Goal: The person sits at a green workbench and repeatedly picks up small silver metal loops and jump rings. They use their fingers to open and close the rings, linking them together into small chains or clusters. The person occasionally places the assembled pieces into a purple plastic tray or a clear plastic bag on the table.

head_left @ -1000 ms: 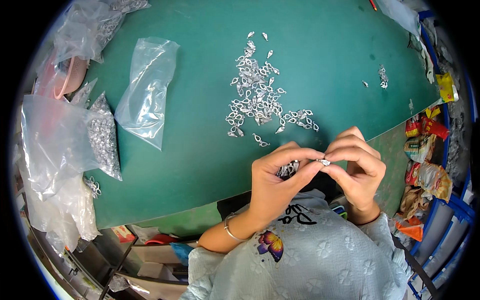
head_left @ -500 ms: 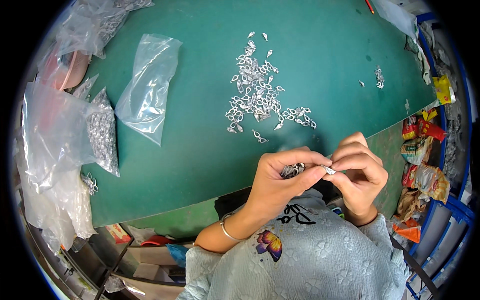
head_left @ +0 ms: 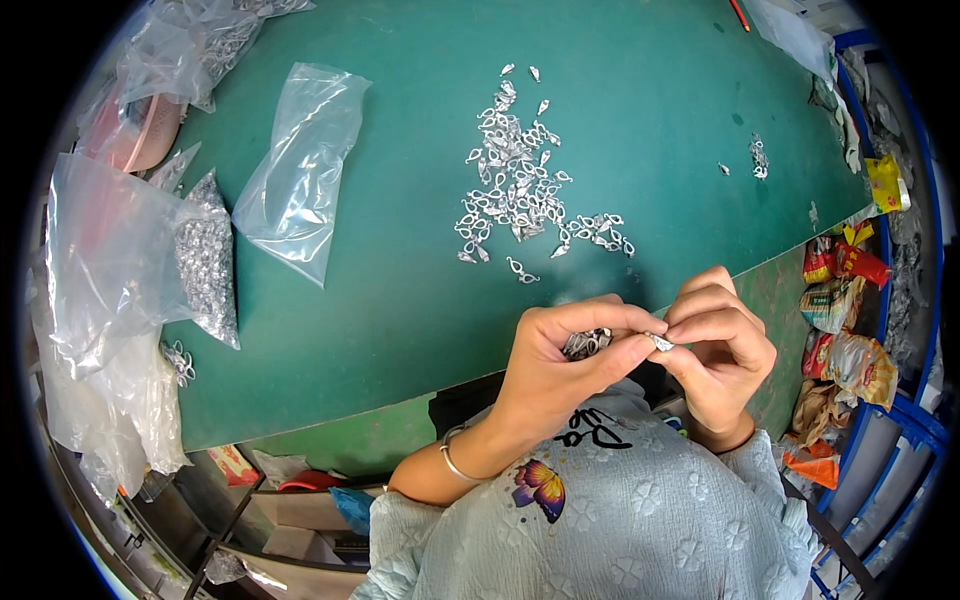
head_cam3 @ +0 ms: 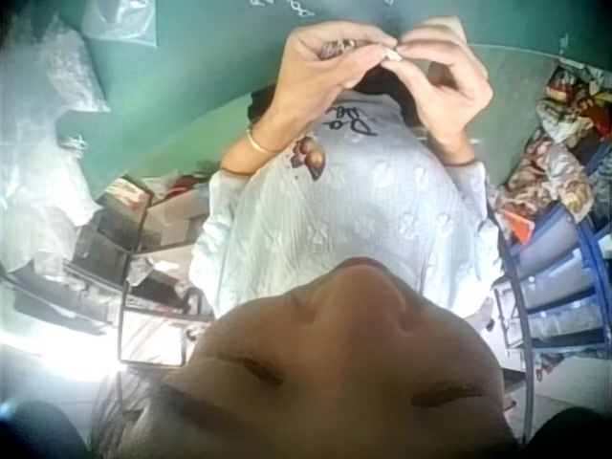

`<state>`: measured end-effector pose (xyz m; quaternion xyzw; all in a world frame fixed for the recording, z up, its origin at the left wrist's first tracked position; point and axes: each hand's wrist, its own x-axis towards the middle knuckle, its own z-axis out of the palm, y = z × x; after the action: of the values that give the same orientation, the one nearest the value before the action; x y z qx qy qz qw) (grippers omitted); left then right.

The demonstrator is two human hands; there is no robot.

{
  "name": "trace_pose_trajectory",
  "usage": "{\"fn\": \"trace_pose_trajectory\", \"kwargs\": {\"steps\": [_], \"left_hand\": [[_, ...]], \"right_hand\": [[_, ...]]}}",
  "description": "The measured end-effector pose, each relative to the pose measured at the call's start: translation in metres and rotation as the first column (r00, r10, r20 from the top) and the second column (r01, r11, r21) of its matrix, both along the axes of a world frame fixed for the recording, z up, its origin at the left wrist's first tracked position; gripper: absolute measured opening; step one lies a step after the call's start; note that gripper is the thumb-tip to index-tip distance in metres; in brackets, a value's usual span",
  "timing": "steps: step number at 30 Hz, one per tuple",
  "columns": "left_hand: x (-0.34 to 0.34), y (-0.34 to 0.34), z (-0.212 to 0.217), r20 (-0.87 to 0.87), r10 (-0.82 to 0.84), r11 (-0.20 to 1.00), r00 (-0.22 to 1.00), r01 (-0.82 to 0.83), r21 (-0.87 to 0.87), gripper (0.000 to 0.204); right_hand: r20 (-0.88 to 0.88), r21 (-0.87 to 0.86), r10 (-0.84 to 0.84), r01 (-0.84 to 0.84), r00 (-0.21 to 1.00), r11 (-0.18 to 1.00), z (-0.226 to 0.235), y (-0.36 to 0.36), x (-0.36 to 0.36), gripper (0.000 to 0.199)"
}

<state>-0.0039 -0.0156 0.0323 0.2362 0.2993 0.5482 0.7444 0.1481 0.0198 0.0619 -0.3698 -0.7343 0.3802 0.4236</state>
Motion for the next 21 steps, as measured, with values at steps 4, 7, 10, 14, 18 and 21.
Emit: {"fn": "trace_pose_trajectory", "kwargs": {"steps": [4,7,10,14,18,21], "left_hand": [[0.003,0.001,0.003,-0.065,0.07,0.982,0.995,-0.08,-0.169,0.015],[0.002,0.003,-0.003,-0.019,0.165,0.94,0.986,-0.163,-0.299,0.016],[-0.002,-0.001,-0.014,-0.016,0.264,0.904,0.964,-0.253,-0.346,0.018],[-0.007,0.001,-0.019,0.067,0.29,0.897,0.955,-0.247,-0.368,0.022],[-0.004,0.004,-0.021,0.022,0.313,0.873,0.95,-0.278,-0.4,0.025],[0.001,0.006,-0.02,-0.023,0.268,0.883,0.963,-0.255,-0.393,0.024]], "right_hand": [[-0.01,0.022,-0.045,0.045,0.999,0.999,-0.011,0.007,0.001,0.017],[0.139,-0.041,-0.258,0.266,0.956,0.963,-0.037,0.031,0.016,0.012],[0.359,0.232,-0.504,0.448,0.786,0.864,-0.061,0.071,0.047,0.011],[0.51,0.489,-0.625,0.399,0.591,0.776,-0.077,0.1,0.076,0.016],[0.497,0.45,-0.531,0.319,0.687,0.834,-0.054,0.07,0.05,0.024],[0.586,0.247,-0.258,0.134,0.768,0.96,-0.048,0.041,0.028,0.027]]}}
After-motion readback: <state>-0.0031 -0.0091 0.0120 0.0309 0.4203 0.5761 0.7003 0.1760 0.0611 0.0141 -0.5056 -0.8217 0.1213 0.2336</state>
